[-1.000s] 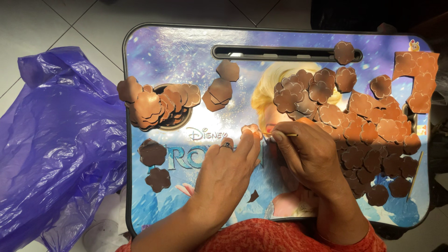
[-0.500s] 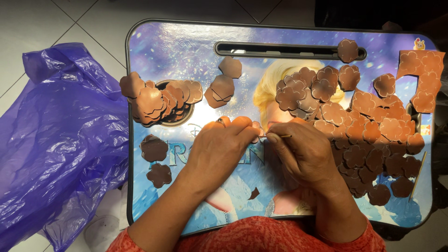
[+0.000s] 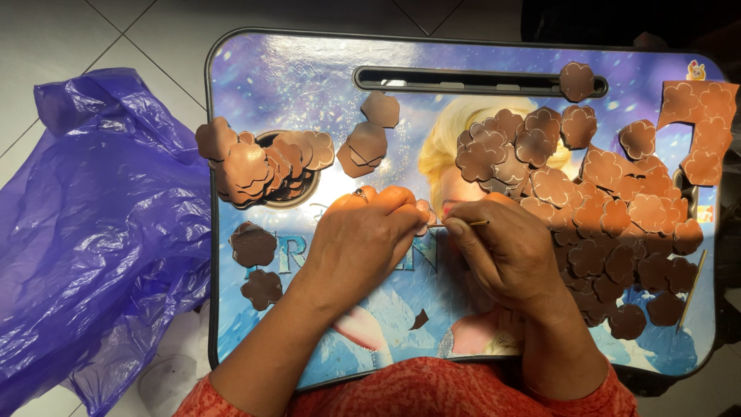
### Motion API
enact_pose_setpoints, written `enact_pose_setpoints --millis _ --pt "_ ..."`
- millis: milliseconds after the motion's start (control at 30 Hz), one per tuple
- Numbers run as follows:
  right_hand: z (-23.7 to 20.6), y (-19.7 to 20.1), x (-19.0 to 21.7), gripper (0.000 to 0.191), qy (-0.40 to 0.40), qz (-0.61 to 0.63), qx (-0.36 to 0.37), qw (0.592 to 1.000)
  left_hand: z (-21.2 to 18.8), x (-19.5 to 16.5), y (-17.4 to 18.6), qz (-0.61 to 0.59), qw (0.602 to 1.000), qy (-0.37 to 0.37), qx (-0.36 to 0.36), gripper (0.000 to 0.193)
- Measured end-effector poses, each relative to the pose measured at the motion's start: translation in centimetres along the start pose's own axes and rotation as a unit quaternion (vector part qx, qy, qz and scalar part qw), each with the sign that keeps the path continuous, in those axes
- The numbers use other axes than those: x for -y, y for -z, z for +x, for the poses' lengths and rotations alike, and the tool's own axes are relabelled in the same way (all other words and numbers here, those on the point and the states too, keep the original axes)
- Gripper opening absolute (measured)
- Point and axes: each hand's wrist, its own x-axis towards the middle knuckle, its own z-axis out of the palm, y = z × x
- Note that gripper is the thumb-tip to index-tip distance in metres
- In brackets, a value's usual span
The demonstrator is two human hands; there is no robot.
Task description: The person sits at a lap desk covered with brown flower-shaped cut pieces and trims excess material from their edges one at a time, holding each piece in one hand while working around the edge with a small pointed tool, then sets the finished piece aside with the growing pile of completed pieces.
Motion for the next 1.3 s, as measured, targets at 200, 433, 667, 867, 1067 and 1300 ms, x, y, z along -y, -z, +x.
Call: enact_pose_setpoints --millis 200,433,667,867,1067,1300 --pt "-0.13 -0.15 -0.19 0.009 0.018 -0.009 0.007 1.000 -0.07 0.14 -0.01 -0.013 1.000 0.009 -0.001 0.010" --pt "-0.31 -0.32 -0.28 0.008 0.017 0.023 0.009 1.000 0.28 0.68 0.28 -0.020 0.999 0.008 0.031 0.013" --pt "0.08 -0.52 0.03 0.008 0.031 0.025 0.023 0.999 0.49 0.96 0.48 -0.042 0.997 0.027 0.053 0.011" --pt "0.39 -0.49 0.27 0.010 0.066 0.006 0.025 0.997 0.36 0.90 0.54 -0.037 0.998 0.024 0.045 0.011" --pt "0.37 -0.12 0.38 0.012 0.087 0.005 0.053 0.995 0.31 0.83 0.38 -0.024 0.999 0.019 0.035 0.009" --pt "0.31 0.08 0.00 0.013 0.091 0.016 0.059 0.994 0.27 0.79 0.03 -0.014 1.000 0.001 0.013 0.011"
